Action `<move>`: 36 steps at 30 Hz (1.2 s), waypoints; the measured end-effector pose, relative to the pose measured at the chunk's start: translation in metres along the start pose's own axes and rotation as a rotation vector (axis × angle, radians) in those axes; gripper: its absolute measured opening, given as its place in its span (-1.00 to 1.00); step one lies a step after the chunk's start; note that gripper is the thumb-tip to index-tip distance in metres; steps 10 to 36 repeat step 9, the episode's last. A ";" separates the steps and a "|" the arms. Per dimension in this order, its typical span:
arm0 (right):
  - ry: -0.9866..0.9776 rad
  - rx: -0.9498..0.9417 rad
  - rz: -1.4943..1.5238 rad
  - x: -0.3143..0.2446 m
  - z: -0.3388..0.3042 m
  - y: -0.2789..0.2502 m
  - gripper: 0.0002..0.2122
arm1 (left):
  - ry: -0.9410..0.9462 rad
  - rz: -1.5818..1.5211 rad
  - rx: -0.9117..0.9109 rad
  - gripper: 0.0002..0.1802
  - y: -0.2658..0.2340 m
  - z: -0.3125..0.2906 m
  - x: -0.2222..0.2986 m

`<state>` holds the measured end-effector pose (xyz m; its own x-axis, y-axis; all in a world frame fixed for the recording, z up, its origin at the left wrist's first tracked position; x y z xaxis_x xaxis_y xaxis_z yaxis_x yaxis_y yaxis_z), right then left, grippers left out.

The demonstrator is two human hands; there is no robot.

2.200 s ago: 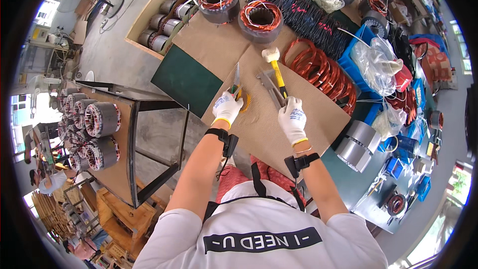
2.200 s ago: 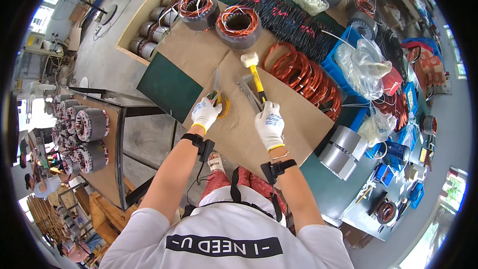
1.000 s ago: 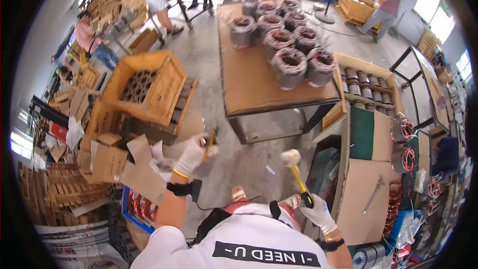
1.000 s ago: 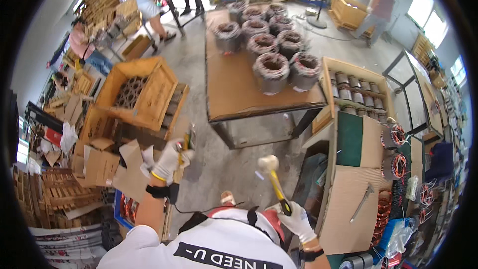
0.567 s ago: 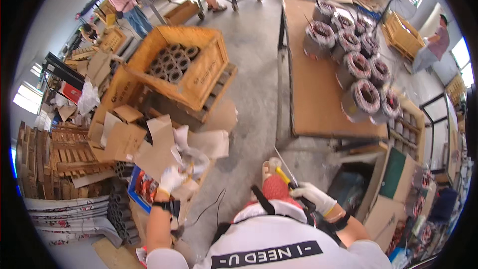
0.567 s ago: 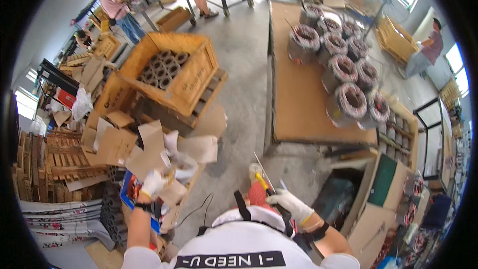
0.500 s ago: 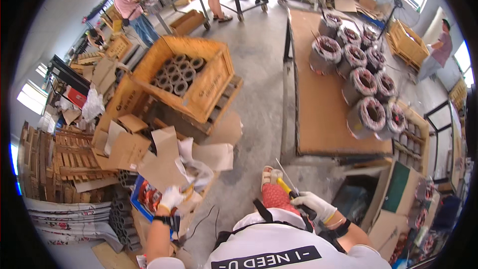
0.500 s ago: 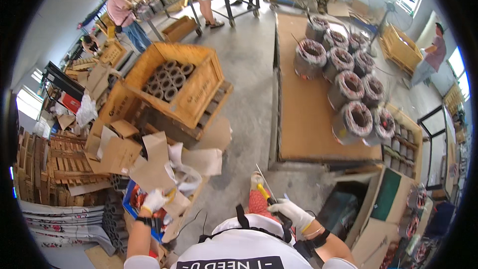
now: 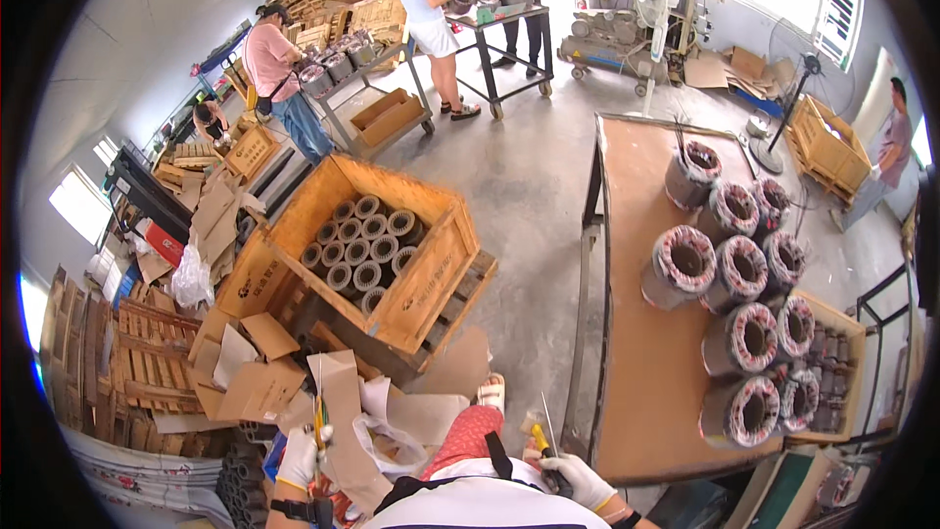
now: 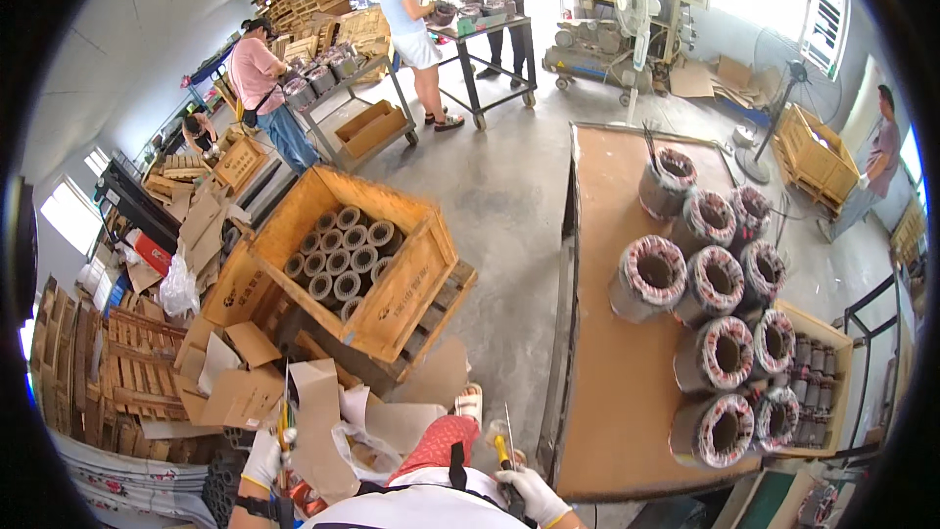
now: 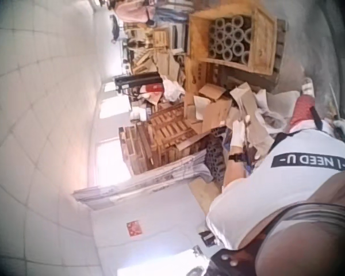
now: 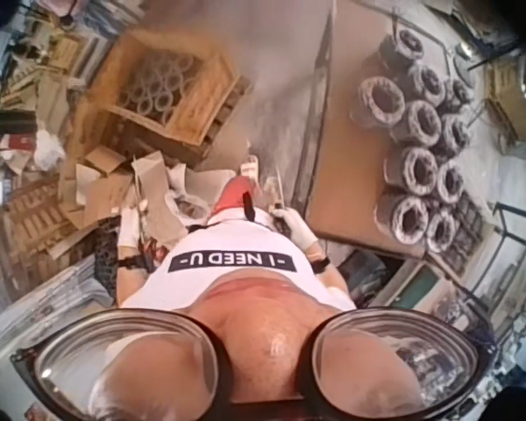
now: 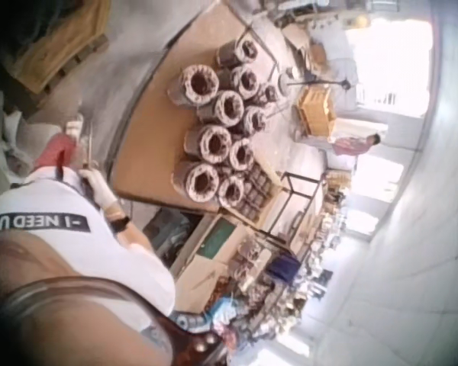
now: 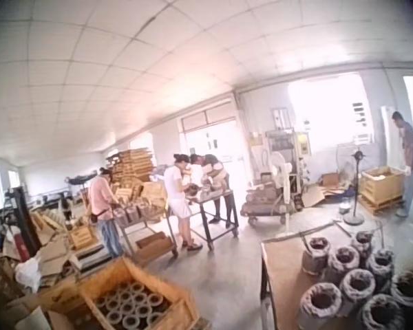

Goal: Inspecting and organizing electric motor stators on a workbench.

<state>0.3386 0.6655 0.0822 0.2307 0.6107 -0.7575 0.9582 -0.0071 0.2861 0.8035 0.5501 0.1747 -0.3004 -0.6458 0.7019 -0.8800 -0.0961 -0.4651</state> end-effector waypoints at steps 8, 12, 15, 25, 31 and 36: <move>0.142 0.188 0.061 -0.078 0.140 -0.019 -0.79 | 0.196 -0.256 -0.339 -0.77 0.089 0.170 0.264; 0.272 0.330 0.132 -0.087 0.151 -0.016 -0.75 | 0.184 -0.252 -0.333 -0.77 0.085 0.186 0.279; 0.272 0.330 0.132 -0.087 0.151 -0.016 -0.75 | 0.184 -0.252 -0.333 -0.77 0.085 0.186 0.279; 0.272 0.330 0.132 -0.087 0.151 -0.016 -0.75 | 0.184 -0.252 -0.333 -0.77 0.085 0.186 0.279; 0.272 0.330 0.132 -0.087 0.151 -0.016 -0.75 | 0.184 -0.252 -0.333 -0.77 0.085 0.186 0.279; 0.272 0.330 0.132 -0.087 0.151 -0.016 -0.75 | 0.184 -0.252 -0.333 -0.77 0.085 0.186 0.279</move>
Point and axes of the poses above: each hand's wrist, its own z-axis towards the middle knuckle, its own y-axis out of the palm, x = y × z, the point moved 2 cm from there along z, towards the middle knuckle, and after that the axes turned 2 degrees about -z, right-handed, at the moved point
